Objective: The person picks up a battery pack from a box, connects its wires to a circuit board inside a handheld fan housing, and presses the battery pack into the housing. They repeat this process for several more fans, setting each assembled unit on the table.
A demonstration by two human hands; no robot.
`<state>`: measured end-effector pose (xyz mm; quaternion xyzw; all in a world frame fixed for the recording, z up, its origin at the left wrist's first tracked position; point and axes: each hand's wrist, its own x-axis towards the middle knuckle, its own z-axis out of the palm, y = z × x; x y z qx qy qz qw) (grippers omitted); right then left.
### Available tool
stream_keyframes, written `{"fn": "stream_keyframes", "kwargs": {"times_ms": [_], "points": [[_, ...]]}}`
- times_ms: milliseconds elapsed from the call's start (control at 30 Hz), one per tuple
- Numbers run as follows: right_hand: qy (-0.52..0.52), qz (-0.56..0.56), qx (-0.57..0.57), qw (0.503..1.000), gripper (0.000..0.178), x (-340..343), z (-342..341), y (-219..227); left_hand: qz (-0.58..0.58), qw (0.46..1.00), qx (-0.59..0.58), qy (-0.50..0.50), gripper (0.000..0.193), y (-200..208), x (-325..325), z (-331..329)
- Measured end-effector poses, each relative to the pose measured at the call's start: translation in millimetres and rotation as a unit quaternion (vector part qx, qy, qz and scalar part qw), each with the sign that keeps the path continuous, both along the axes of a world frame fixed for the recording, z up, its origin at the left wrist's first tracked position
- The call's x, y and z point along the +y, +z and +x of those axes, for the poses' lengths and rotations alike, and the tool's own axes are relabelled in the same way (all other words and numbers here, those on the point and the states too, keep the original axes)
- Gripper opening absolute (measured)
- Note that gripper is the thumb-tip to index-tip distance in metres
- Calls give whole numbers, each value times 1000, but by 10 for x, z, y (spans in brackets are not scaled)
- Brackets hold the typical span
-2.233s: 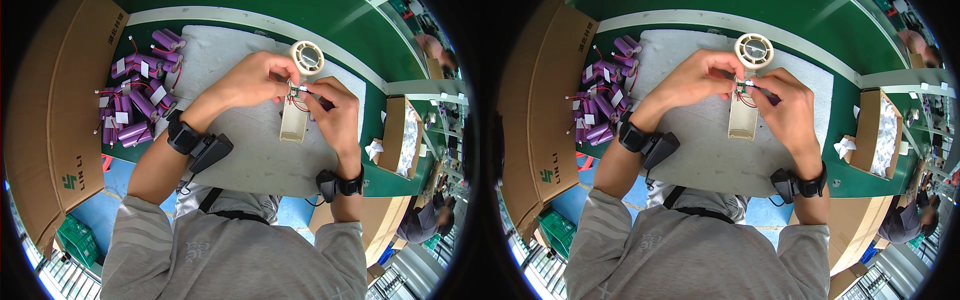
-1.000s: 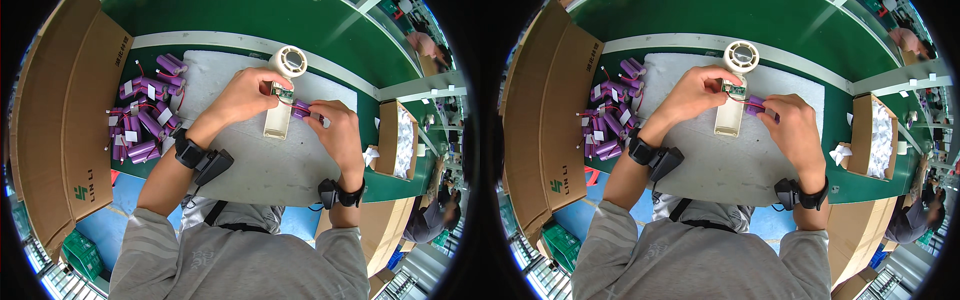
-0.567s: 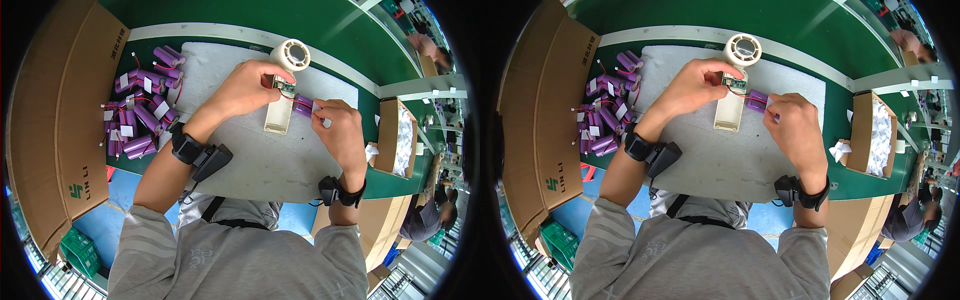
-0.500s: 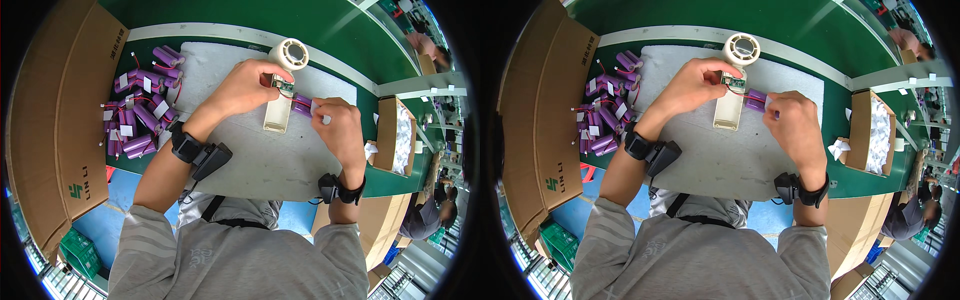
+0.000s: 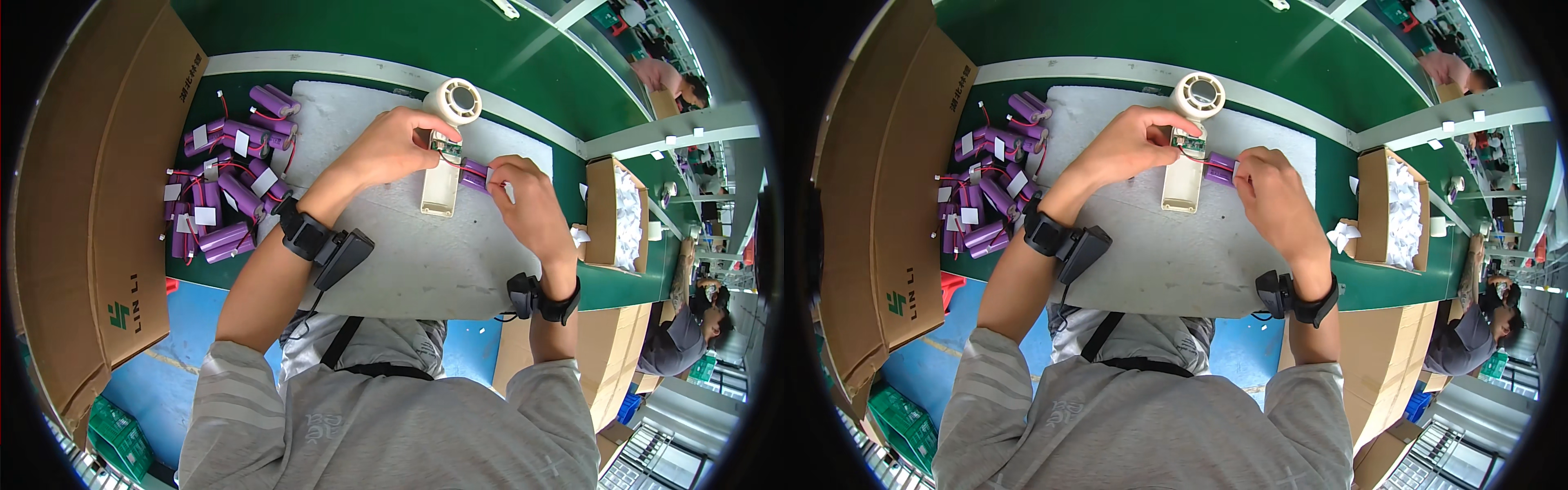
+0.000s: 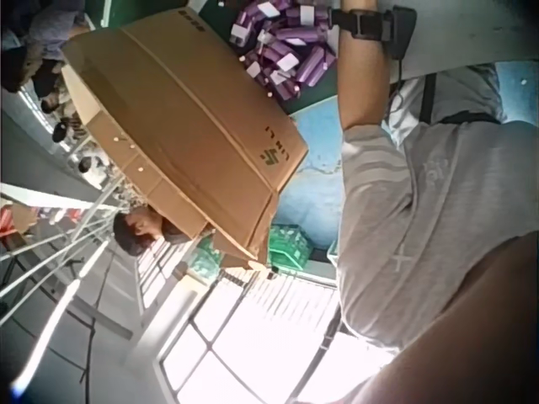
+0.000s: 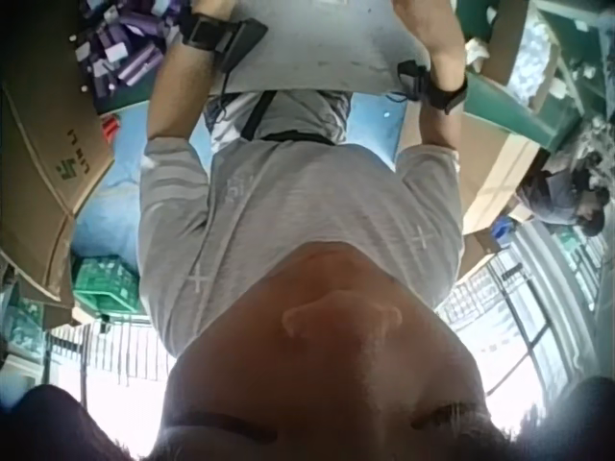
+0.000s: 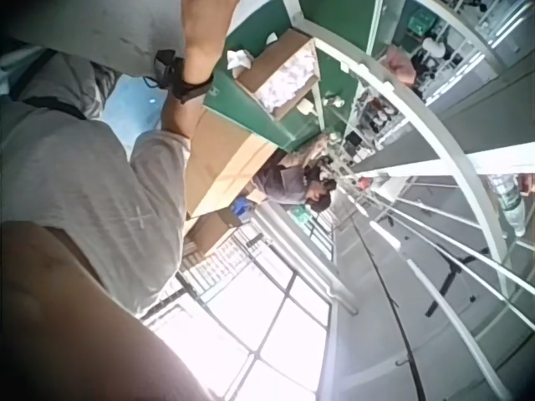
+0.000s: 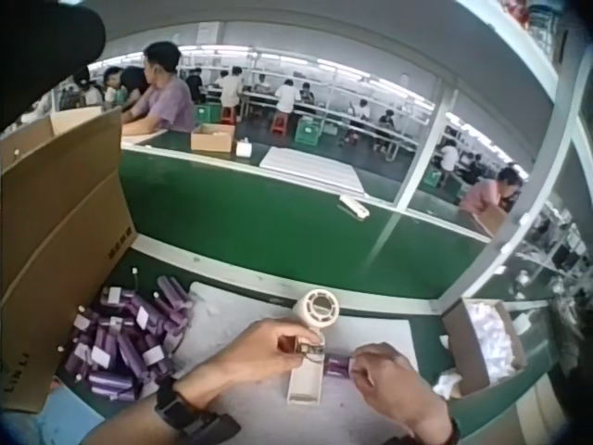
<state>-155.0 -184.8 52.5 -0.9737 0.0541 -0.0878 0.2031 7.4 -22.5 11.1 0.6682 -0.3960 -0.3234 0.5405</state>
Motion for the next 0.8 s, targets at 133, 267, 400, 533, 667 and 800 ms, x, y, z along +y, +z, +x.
{"fn": "stream_keyframes", "kwargs": {"times_ms": [133, 267, 400, 533, 667, 800], "points": [[50, -214, -29, 975, 12, 50, -37, -157, -7, 1000, 21, 0, 35, 7, 16, -9], [20, -90, -54, 994, 19, 6, -69, -219, 8, 998, 46, 30, 35, 36, 25, -33], [-13, -53, -139, 989, 21, -507, -318, -129, 8, 999, 42, 33, 36, -26, 42, -14], [-432, -277, -107, 852, 24, -1466, -1042, 218, -20, 999, 23, 14, 34, -21, -48, -88], [-301, 52, -7, 952, 35, -716, -582, 268, 1, 999, 19, 42, 36, -3, -52, -120], [8, -41, -38, 998, 50, -33, -68, -34, -13, 999, 17, 39, 34, -78, -53, -102]]}}
